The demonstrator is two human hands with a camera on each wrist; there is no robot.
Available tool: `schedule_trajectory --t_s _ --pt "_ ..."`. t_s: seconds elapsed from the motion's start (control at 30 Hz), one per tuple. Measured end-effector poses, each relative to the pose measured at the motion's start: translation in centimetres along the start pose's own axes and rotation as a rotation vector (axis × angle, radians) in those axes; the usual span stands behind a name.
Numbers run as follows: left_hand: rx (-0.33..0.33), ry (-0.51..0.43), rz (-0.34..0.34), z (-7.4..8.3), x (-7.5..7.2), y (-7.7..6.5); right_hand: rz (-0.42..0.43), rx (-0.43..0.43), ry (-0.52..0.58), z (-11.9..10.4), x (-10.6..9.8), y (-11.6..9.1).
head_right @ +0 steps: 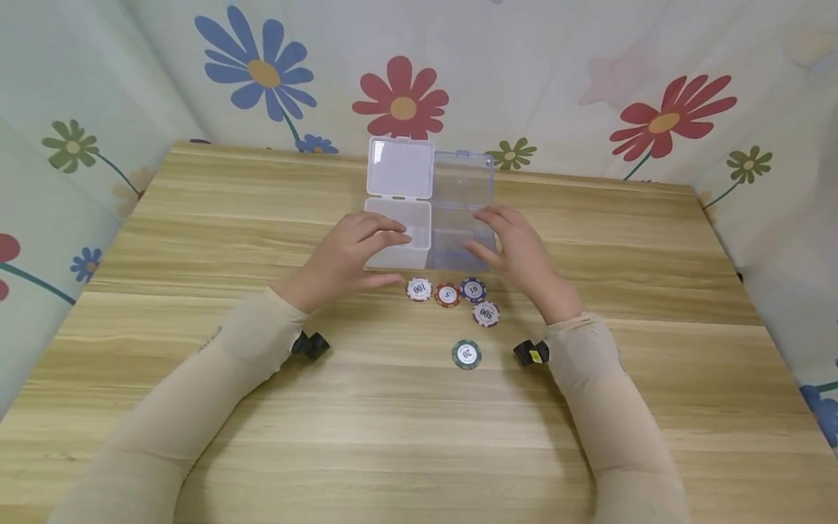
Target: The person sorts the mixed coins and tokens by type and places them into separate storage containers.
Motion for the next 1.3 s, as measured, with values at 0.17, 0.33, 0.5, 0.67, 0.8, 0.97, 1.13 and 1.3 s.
schedule_trajectory --t_s 0.17,0.33,0.5,0.67,0.8,0.97,1.13,1.3 --pt "0.006 -0.029 -0.06 1.1 0.2 0.1 -0.016 0.036 -0.013 0.8 0.0 -0.7" --pt "0.02 -0.029 -0.09 1.6 0.6 -0.1 -0.034 0.051 -0.028 1.3 0.2 -0.8" --pt "0.048 -0.046 -0.137 2.2 1.3 -0.4 -0.074 0.089 -0.042 1.8 0.5 -1.0" --pt "-0.004 -0.038 -0.256 2.7 1.8 -0.5 -0.092 0.107 -0.054 2.2 0.8 -1.3" --pt "-0.059 -0.009 -0.348 3.0 2.1 -0.6 -0.084 0.104 -0.052 2.5 0.9 -1.4" --pt "-0.095 -0.027 -0.397 3.6 2.5 -0.9 -0.079 0.103 -0.035 2.5 1.3 -1.4" --pt "-0.094 -0.041 -0.425 4.4 3.1 -0.9 -0.059 0.098 -0.033 2.6 1.4 -1.4" --pt "-0.114 -0.08 -0.466 5.4 3.9 -0.7 -0.05 0.104 -0.033 2.9 1.4 -1.5"
Point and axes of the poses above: each hand's wrist, its own y-axis towards the middle knuckle, its own x-axis out of the palm, z = x × y, the point moved 1 cm from there along y, towards the middle knuckle, and after that the axes turned 13 degrees about z, right-handed, at the moved point
